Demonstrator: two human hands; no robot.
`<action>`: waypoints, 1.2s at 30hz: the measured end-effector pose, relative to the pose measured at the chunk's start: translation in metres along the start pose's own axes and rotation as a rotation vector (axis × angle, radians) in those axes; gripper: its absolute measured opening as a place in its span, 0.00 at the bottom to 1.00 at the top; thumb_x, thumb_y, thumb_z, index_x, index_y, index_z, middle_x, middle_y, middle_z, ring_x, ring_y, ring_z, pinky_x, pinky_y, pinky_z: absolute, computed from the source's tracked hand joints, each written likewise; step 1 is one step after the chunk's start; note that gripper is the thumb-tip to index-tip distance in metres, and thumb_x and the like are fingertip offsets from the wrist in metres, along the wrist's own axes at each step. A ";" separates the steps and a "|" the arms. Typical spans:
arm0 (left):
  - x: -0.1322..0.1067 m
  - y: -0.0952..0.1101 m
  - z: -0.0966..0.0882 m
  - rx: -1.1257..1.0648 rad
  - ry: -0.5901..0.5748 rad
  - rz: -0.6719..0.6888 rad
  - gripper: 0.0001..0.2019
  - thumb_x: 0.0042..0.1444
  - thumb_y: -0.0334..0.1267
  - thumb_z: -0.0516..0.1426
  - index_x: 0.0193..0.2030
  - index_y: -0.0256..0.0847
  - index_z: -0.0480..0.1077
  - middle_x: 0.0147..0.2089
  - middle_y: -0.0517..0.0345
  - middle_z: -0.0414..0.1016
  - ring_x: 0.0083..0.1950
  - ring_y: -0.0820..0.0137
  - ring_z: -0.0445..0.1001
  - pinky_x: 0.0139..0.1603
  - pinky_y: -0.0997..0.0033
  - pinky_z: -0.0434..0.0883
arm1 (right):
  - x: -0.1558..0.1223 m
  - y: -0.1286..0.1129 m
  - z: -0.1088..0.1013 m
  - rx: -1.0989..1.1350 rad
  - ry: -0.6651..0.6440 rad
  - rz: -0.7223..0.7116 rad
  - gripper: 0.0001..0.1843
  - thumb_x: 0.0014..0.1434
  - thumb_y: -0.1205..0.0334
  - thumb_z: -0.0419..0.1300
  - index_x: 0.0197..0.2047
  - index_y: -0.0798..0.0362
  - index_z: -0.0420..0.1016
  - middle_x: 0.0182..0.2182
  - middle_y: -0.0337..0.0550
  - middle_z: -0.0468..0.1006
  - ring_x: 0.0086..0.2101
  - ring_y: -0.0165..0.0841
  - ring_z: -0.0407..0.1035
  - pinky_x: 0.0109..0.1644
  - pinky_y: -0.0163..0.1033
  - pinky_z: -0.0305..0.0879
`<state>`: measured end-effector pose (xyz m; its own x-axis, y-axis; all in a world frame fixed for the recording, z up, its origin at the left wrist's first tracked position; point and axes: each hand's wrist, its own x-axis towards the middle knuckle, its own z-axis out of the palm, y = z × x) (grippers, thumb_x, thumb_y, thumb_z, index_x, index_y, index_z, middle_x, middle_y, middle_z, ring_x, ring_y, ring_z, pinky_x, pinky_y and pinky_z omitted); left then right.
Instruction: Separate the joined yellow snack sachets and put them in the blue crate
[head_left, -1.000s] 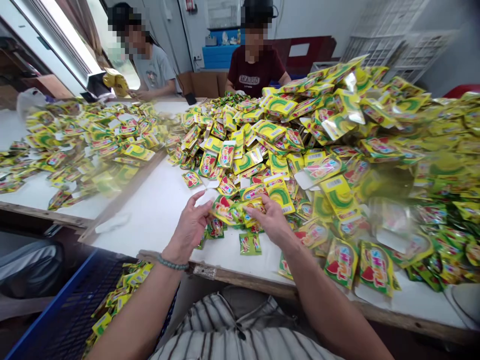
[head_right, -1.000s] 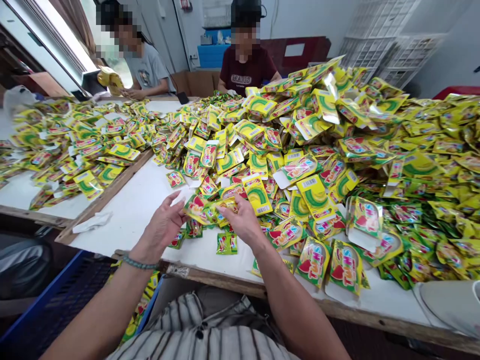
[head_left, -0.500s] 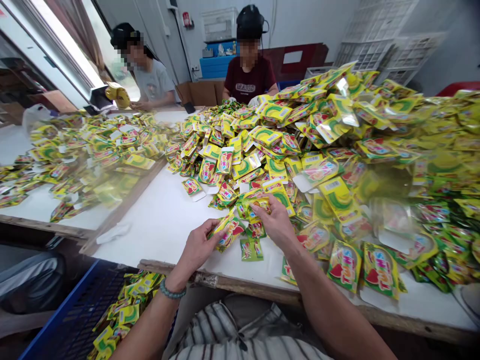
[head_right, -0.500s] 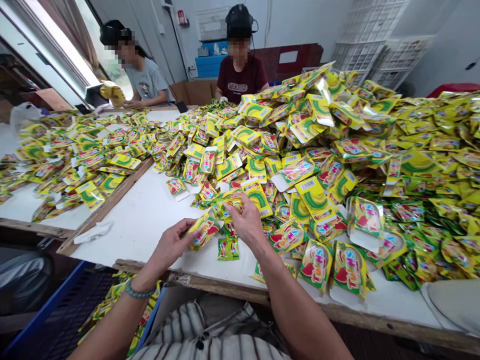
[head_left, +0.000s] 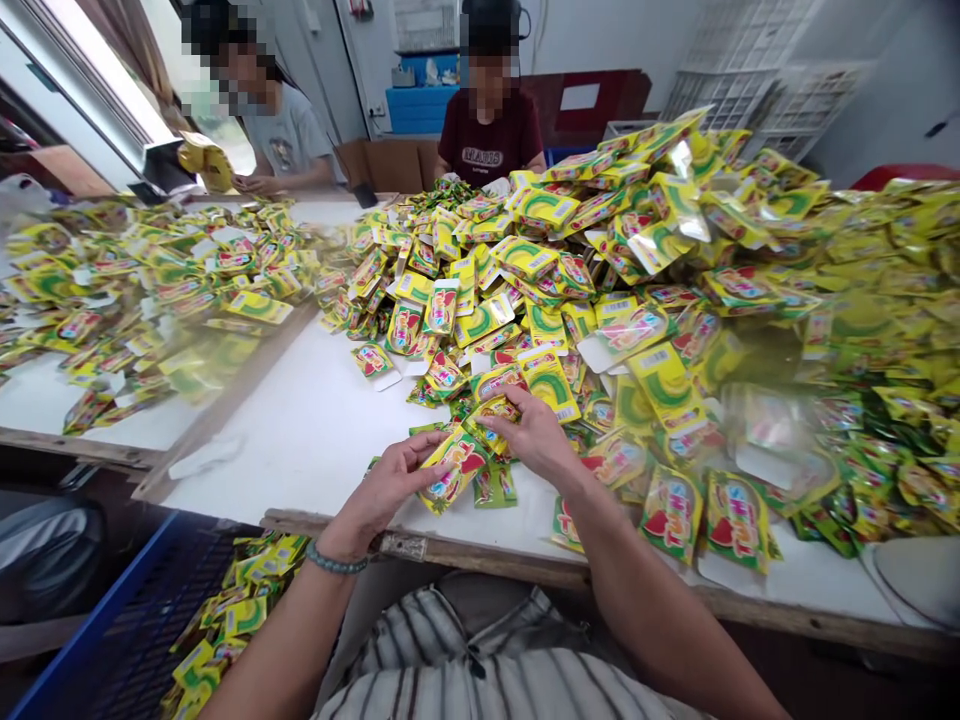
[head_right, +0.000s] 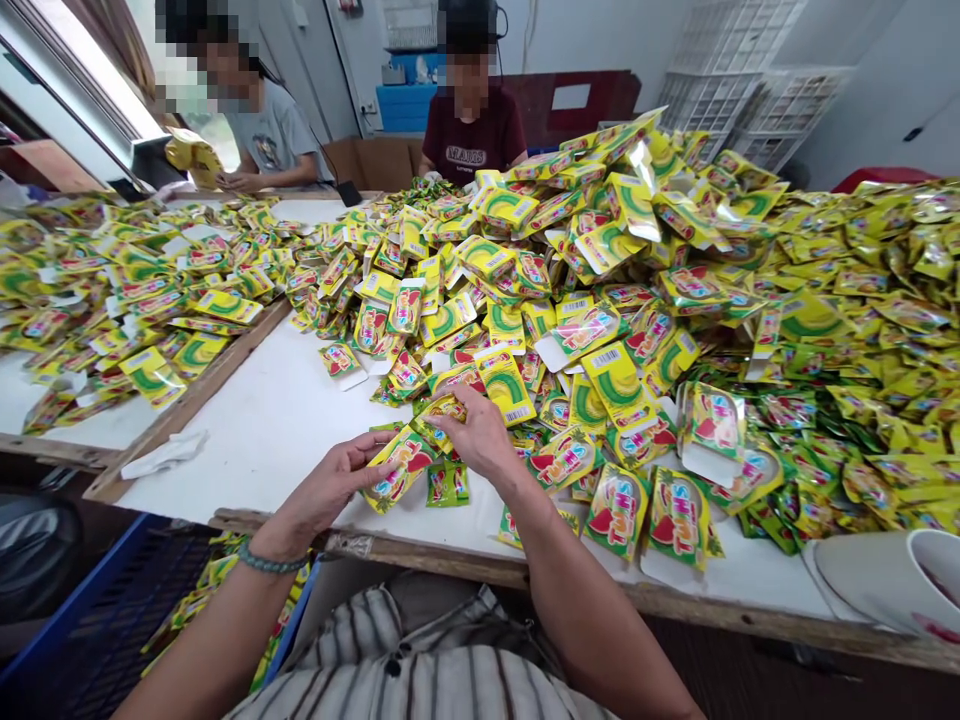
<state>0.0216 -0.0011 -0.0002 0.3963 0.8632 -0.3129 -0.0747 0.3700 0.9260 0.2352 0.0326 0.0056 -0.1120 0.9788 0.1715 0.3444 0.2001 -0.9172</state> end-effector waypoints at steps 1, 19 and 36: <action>0.001 0.000 0.000 -0.015 0.000 -0.009 0.24 0.46 0.38 0.67 0.52 0.40 0.72 0.49 0.53 0.78 0.46 0.66 0.76 0.48 0.70 0.71 | 0.000 0.000 0.001 0.001 0.021 -0.007 0.13 0.53 0.54 0.62 0.41 0.51 0.74 0.40 0.41 0.78 0.40 0.37 0.71 0.46 0.41 0.65; 0.000 0.005 0.014 -0.176 0.207 -0.059 0.22 0.40 0.40 0.70 0.44 0.35 0.75 0.36 0.54 0.82 0.31 0.71 0.78 0.34 0.74 0.73 | -0.013 -0.008 0.013 -0.226 -0.027 -0.189 0.16 0.56 0.66 0.56 0.49 0.50 0.69 0.43 0.46 0.77 0.43 0.39 0.71 0.47 0.41 0.63; 0.005 -0.001 0.016 -0.080 0.285 0.043 0.25 0.39 0.42 0.70 0.46 0.37 0.75 0.40 0.53 0.81 0.34 0.68 0.78 0.37 0.72 0.74 | -0.010 -0.008 0.012 0.074 -0.037 -0.061 0.11 0.56 0.60 0.59 0.43 0.50 0.70 0.34 0.41 0.77 0.35 0.33 0.72 0.39 0.37 0.66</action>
<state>0.0377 -0.0030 0.0003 0.1196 0.9361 -0.3307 -0.1620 0.3470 0.9238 0.2224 0.0202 0.0065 -0.1652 0.9623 0.2162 0.2665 0.2546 -0.9296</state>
